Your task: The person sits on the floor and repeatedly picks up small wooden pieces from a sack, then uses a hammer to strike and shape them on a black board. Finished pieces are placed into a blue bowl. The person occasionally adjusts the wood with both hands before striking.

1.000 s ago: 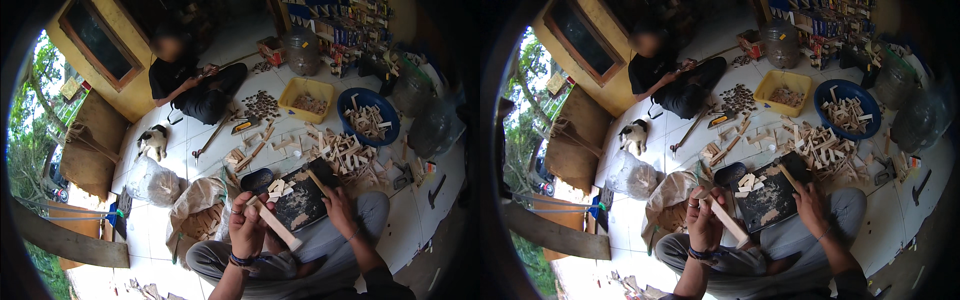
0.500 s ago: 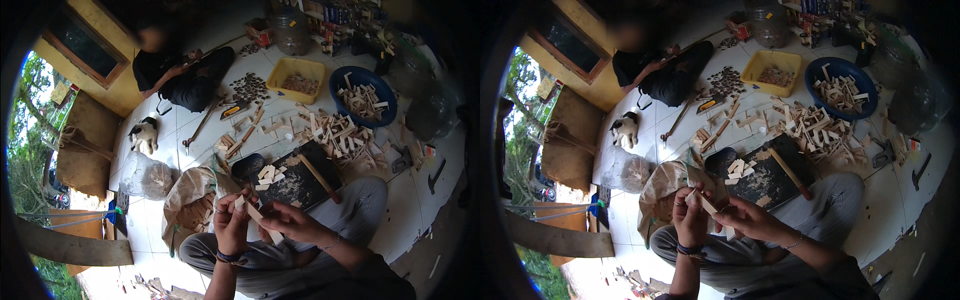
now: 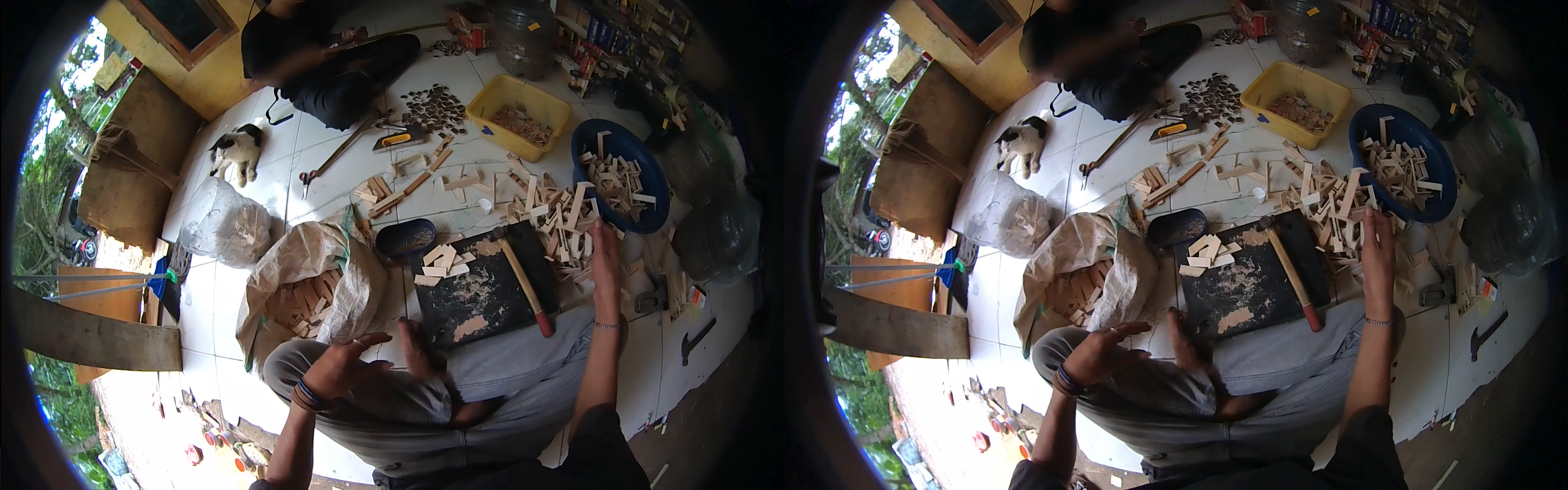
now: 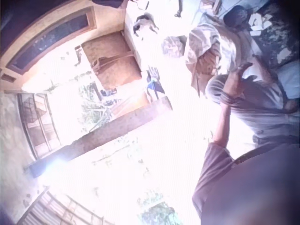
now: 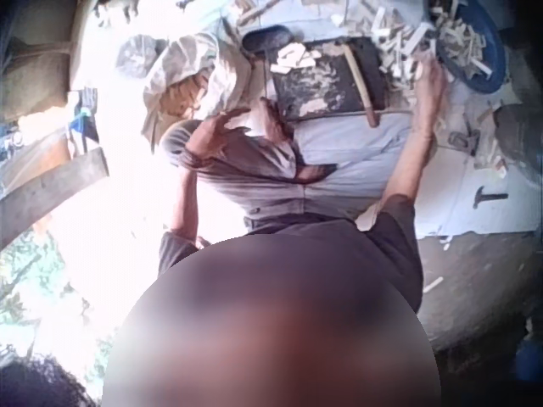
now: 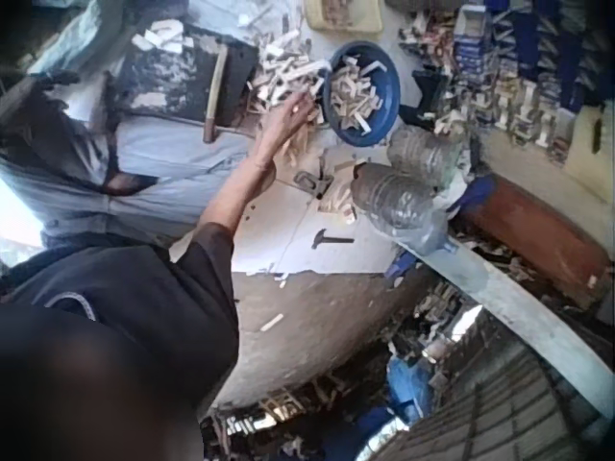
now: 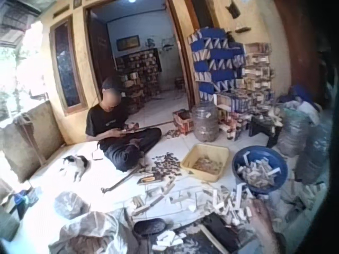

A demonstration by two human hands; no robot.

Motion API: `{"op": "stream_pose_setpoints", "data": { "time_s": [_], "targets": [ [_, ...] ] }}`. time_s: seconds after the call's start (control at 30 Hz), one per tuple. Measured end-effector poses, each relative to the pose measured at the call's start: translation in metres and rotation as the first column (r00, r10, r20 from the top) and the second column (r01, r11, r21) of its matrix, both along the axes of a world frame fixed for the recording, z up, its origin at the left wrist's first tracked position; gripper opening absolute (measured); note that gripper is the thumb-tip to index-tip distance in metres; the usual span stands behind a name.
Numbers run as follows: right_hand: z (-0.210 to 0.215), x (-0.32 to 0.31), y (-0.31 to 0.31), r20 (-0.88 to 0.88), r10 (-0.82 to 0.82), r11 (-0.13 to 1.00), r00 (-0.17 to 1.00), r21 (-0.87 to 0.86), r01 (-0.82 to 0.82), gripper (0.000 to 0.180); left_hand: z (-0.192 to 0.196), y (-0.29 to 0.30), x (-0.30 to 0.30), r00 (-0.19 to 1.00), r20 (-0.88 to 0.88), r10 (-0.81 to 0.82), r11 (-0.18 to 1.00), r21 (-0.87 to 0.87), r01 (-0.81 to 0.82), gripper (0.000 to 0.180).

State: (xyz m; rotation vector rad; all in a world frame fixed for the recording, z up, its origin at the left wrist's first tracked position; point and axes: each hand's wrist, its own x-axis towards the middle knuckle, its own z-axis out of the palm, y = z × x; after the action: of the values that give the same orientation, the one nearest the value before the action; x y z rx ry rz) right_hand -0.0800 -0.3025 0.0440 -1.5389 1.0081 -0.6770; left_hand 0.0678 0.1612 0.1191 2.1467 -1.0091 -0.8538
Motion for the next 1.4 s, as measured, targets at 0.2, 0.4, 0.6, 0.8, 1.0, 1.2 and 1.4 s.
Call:
{"op": "stream_pose_setpoints", "data": {
  "time_s": [0.2, 0.4, 0.6, 0.8, 1.0, 1.2, 1.4],
  "targets": [
    [-0.015, 0.009, 0.052, -0.039, -0.042, 0.622, 0.998, -0.783, -0.004, 0.023, -0.005, 0.042, 0.104, 0.983, 0.048, 0.176, 0.984, 0.019, -0.178, 0.039],
    [-0.02, 0.035, 0.1, -0.271, 0.615, 0.546, 0.741, -0.531, -0.648, 0.016, -0.116, 0.137, 0.204, 0.971, 0.203, 0.126, 0.886, 0.417, -0.202, 0.023],
    [-0.05, 0.025, 0.082, -0.22, 0.444, 0.763, 0.869, -0.417, -0.495, 0.022, -0.212, 0.177, 0.162, 0.854, 0.353, 0.382, 0.909, 0.025, -0.417, 0.039],
    [-0.06, 0.029, 0.074, -0.37, 0.405, 0.674, 0.836, -0.497, -0.546, 0.02, -0.267, 0.167, 0.137, 0.572, 0.754, 0.324, 0.927, -0.132, -0.351, 0.048],
    [-0.052, 0.036, 0.086, -0.356, 0.406, 0.596, 0.841, -0.595, -0.539, 0.017, -0.308, 0.175, 0.142, 0.733, 0.55, 0.4, 0.884, -0.02, -0.468, 0.042],
    [-0.05, 0.032, 0.087, -0.371, 0.412, 0.62, 0.832, -0.555, -0.555, 0.017, -0.27, 0.167, 0.131, 0.798, 0.469, 0.379, 0.908, -0.022, -0.418, 0.046],
    [-0.04, 0.035, 0.099, -0.413, 0.412, 0.518, 0.812, -0.627, -0.581, 0.016, -0.224, 0.159, 0.133, 0.814, 0.465, 0.348, 0.935, -0.104, -0.34, 0.035]
  ]
}}
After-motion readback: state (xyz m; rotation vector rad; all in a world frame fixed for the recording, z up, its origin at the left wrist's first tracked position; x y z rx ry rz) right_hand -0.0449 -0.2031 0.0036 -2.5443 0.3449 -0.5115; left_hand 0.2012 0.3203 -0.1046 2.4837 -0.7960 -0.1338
